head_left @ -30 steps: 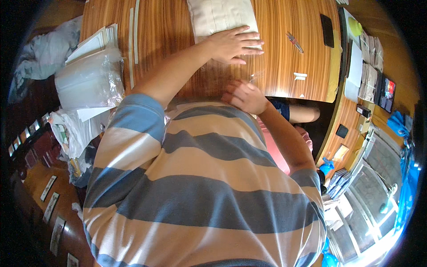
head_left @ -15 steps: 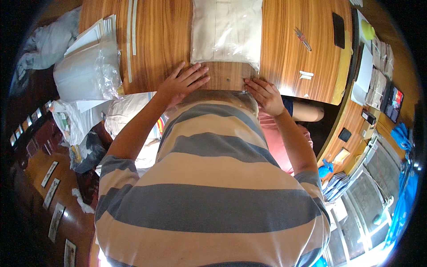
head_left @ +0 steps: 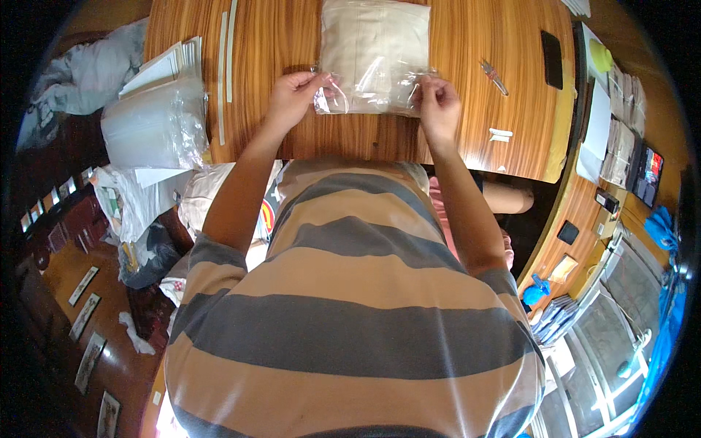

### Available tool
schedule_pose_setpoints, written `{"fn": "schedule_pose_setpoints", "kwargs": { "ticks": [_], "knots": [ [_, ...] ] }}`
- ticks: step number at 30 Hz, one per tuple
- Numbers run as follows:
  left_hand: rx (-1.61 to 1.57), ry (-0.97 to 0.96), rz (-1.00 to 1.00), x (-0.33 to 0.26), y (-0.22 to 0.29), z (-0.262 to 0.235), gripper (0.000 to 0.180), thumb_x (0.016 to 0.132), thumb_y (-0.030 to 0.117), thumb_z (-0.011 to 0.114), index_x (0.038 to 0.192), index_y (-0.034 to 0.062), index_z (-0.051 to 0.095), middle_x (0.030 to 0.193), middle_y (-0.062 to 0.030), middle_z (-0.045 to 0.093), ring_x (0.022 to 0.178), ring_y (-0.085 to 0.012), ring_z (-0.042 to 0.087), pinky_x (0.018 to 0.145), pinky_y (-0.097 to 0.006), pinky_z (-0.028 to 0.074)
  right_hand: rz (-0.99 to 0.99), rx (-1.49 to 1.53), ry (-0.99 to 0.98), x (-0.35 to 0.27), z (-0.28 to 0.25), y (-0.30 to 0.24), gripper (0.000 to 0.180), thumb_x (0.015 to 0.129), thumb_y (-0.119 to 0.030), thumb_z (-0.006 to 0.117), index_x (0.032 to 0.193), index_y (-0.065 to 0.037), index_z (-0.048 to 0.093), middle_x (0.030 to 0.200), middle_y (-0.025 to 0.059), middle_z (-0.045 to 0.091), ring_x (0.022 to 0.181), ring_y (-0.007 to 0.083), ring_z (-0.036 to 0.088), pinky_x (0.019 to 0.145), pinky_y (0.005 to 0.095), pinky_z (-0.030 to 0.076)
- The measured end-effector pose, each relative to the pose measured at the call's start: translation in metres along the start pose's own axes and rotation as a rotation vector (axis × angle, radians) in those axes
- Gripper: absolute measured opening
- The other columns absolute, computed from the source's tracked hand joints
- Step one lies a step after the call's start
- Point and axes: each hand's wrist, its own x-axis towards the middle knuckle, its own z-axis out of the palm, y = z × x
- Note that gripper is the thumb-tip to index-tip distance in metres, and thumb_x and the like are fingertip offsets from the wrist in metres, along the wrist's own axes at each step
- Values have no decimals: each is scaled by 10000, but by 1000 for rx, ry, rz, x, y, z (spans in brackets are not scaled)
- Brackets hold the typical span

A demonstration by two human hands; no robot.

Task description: The person places folded garments into plastic bags, seals the adhesive strips, and stacks the packaged items on a table.

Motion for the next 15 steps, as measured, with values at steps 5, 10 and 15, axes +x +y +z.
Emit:
{"fn": "schedule_pose_setpoints", "kwargs": {
  "ticks": [5,10,15],
  "knots": [
    [166,265,16,11,-18,22,294,1086,250,599,1019,-22,690,916,-126,760,775,-152,728,678,-305,571,-214,-530,142,10,19,11,315,1051,-299,640,908,-18,636,713,173,689,635,317,688,601,454,539],
    [779,441,430,12,-14,26,219,1046,217,575,996,22,662,897,-227,664,810,-466,653,706,-520,516,-273,-760,205,10,21,4,299,1079,-309,573,984,-28,608,757,243,689,691,443,697,617,490,544],
    [711,513,576,10,-20,30,216,1049,212,571,972,23,640,926,-228,647,839,-457,650,726,-523,517,-337,-638,231,9,19,9,277,1078,-305,576,1009,-39,610,774,239,696,689,431,708,620,494,557]
  ]
}}
